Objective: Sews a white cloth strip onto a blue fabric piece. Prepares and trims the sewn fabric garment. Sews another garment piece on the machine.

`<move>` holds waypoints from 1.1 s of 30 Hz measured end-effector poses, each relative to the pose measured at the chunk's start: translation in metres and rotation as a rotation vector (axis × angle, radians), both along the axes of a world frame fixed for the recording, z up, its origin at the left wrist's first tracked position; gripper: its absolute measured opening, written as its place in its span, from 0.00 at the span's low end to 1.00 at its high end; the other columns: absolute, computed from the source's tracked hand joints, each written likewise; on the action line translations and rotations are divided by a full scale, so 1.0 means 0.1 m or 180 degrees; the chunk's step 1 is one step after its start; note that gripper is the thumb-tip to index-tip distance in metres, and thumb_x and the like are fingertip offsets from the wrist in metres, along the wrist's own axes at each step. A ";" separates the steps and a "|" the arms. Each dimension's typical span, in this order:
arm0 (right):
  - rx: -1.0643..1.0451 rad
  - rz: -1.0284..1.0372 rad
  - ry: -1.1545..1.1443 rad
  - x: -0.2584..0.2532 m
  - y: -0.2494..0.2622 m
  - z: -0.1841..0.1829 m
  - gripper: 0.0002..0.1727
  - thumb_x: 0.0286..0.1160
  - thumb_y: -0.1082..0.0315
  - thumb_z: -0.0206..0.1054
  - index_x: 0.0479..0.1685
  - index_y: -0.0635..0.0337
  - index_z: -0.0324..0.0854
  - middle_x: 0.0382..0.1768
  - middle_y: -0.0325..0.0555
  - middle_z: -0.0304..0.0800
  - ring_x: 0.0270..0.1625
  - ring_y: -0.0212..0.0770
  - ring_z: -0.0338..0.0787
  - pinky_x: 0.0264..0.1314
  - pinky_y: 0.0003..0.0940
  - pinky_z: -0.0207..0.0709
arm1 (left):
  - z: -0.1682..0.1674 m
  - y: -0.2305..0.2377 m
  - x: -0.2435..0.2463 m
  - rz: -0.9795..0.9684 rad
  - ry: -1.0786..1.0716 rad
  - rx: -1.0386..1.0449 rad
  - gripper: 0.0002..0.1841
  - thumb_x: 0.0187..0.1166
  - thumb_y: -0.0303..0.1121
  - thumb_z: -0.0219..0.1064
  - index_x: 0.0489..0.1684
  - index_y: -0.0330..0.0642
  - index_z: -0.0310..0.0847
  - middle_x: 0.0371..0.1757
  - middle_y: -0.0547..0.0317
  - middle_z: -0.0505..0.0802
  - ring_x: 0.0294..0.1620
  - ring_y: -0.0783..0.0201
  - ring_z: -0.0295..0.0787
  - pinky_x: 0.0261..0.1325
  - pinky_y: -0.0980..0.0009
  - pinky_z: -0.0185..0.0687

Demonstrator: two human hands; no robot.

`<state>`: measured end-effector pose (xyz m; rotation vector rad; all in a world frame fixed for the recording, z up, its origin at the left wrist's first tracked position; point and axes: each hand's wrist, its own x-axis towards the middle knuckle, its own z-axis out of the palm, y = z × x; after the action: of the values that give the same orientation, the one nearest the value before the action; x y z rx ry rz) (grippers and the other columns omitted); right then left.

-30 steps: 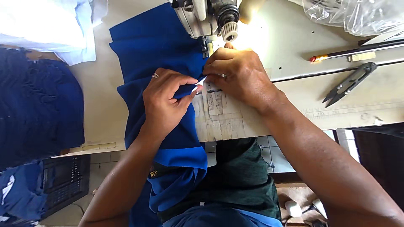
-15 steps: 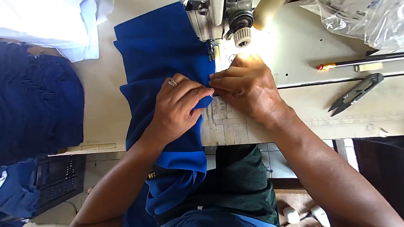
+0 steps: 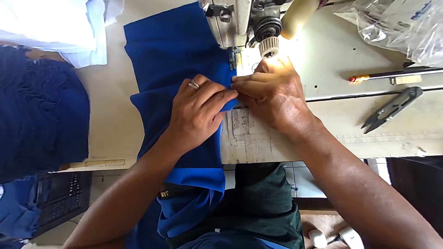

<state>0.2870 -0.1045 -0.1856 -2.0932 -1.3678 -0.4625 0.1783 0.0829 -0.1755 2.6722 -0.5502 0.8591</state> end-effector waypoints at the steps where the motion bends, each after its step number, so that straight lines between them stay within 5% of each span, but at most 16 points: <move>1: 0.0003 -0.0028 0.0021 0.01 0.01 -0.01 0.13 0.81 0.68 0.64 0.44 0.48 0.97 0.47 0.37 0.99 0.45 0.43 0.89 0.53 0.43 0.68 | 0.01 0.01 0.03 0.0012 0.0025 0.0012 0.10 0.77 0.26 0.71 0.51 0.40 0.94 0.46 0.49 0.95 0.50 0.51 0.88 0.53 0.59 0.76; 9: 0.0042 0.0111 0.0224 0.08 0.02 -0.01 0.12 0.82 0.67 0.64 0.44 0.50 0.96 0.50 0.40 0.97 0.51 0.47 0.90 0.54 0.46 0.74 | 0.08 -0.17 -0.02 0.0585 0.0297 -0.0500 0.08 0.77 0.31 0.74 0.47 0.39 0.94 0.48 0.47 0.94 0.55 0.53 0.88 0.59 0.63 0.78; 18: 0.0040 0.0382 0.0446 0.13 0.04 0.00 0.13 0.86 0.63 0.61 0.46 0.53 0.93 0.49 0.43 0.95 0.55 0.47 0.89 0.56 0.42 0.76 | 0.01 0.13 0.12 0.0008 0.0771 -0.1633 0.10 0.84 0.30 0.65 0.44 0.32 0.91 0.45 0.55 0.93 0.49 0.74 0.88 0.55 0.79 0.83; 33: 0.0010 0.0299 0.0379 0.13 0.06 0.00 0.12 0.84 0.62 0.63 0.43 0.51 0.94 0.45 0.41 0.95 0.51 0.45 0.87 0.53 0.41 0.72 | -0.04 0.16 0.14 -0.0113 0.0489 -0.1759 0.08 0.79 0.27 0.71 0.45 0.30 0.91 0.48 0.52 0.93 0.51 0.70 0.90 0.55 0.76 0.87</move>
<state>0.3002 -0.0989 -0.1856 -2.0102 -1.3878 -0.2962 0.1922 0.0993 -0.1794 2.1898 -0.2706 0.6673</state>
